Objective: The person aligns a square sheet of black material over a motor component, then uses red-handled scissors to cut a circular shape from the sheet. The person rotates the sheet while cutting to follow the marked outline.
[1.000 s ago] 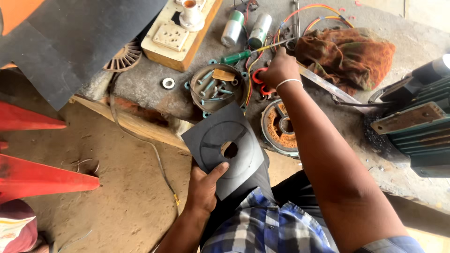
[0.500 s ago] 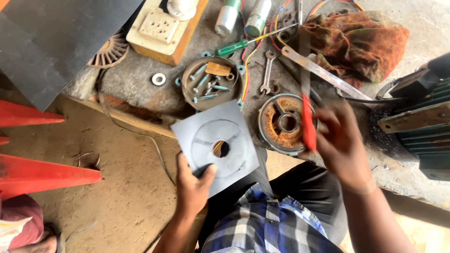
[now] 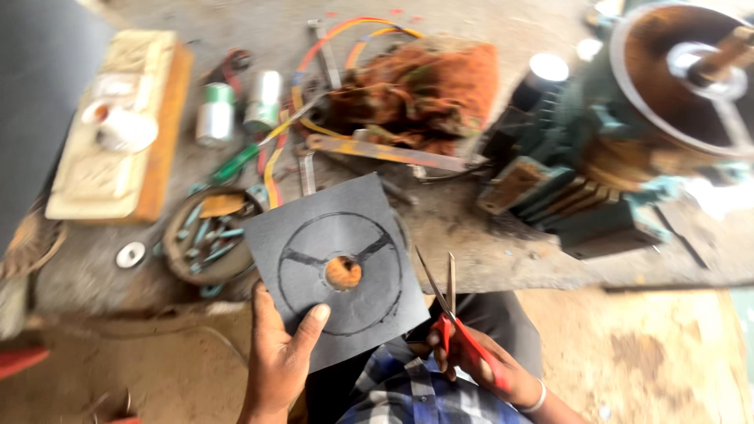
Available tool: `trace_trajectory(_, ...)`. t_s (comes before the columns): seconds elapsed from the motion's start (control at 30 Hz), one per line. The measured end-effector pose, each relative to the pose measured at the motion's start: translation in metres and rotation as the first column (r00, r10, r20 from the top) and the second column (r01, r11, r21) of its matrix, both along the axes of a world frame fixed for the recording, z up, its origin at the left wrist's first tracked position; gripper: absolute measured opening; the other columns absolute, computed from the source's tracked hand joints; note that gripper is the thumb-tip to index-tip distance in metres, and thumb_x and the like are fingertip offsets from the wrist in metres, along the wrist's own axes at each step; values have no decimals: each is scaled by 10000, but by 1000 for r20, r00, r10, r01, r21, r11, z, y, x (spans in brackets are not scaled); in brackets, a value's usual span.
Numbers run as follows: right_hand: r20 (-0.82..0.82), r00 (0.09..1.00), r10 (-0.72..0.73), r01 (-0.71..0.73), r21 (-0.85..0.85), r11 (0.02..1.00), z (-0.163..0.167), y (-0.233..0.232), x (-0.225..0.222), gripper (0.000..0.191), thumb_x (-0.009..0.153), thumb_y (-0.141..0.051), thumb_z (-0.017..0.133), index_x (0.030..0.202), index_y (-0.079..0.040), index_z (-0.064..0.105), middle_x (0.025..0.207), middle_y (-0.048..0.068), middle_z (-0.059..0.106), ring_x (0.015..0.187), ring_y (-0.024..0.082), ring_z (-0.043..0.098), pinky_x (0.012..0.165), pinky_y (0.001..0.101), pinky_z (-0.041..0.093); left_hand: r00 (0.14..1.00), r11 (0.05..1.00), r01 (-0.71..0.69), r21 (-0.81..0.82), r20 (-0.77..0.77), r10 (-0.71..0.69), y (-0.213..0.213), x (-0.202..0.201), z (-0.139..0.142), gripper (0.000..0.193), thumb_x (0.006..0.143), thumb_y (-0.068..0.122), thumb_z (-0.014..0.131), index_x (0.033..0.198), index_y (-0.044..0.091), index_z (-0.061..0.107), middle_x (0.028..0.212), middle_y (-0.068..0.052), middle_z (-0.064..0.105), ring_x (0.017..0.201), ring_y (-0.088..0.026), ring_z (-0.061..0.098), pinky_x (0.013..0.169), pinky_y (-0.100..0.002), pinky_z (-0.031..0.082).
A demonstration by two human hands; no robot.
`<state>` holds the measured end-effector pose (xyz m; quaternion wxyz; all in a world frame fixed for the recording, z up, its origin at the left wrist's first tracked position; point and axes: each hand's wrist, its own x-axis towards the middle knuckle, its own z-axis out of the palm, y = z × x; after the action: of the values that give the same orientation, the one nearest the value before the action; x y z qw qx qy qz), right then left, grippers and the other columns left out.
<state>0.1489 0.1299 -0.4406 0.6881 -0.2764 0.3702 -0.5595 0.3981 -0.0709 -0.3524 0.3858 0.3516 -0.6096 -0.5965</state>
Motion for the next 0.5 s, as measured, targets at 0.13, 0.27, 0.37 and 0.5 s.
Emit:
trace_trajectory(0.13,-77,997,-14,19,76,997,11,-2,-17,743,805,-588,814,1186,20,623,881,55,681,746,112,628,637,230,495,997,998,56,-31,46,-54,-8,-21,3,544,925,101,685,1385,-44,435,1280,-134,618,1172,-204,596,1049,-364,477)
trace_trajectory(0.27,-108,994,1,9,96,995,11,-8,-23,678,812,-551,829,1140,12,640,866,42,693,738,101,637,621,208,466,974,877,44,-479,217,69,-14,-33,0,728,867,30,697,1450,-175,313,1506,-303,388,1398,-354,357,1131,-429,282)
trace_trajectory(0.37,-107,994,24,-17,63,998,9,-14,-25,646,833,-530,831,1130,16,657,864,41,694,745,96,639,621,198,448,992,989,47,-143,119,-30,-15,-39,-4,612,918,108,713,1425,-92,435,1390,-161,570,1264,-213,524,1102,-341,398)
trace_trajectory(0.5,-83,996,18,-12,75,997,10,-17,-30,646,829,-533,827,1126,19,669,848,40,694,729,98,644,605,200,442,986,988,91,-122,147,-73,-18,-43,-5,547,924,125,716,1389,-68,501,1286,-135,634,1187,-182,562,1078,-328,433)
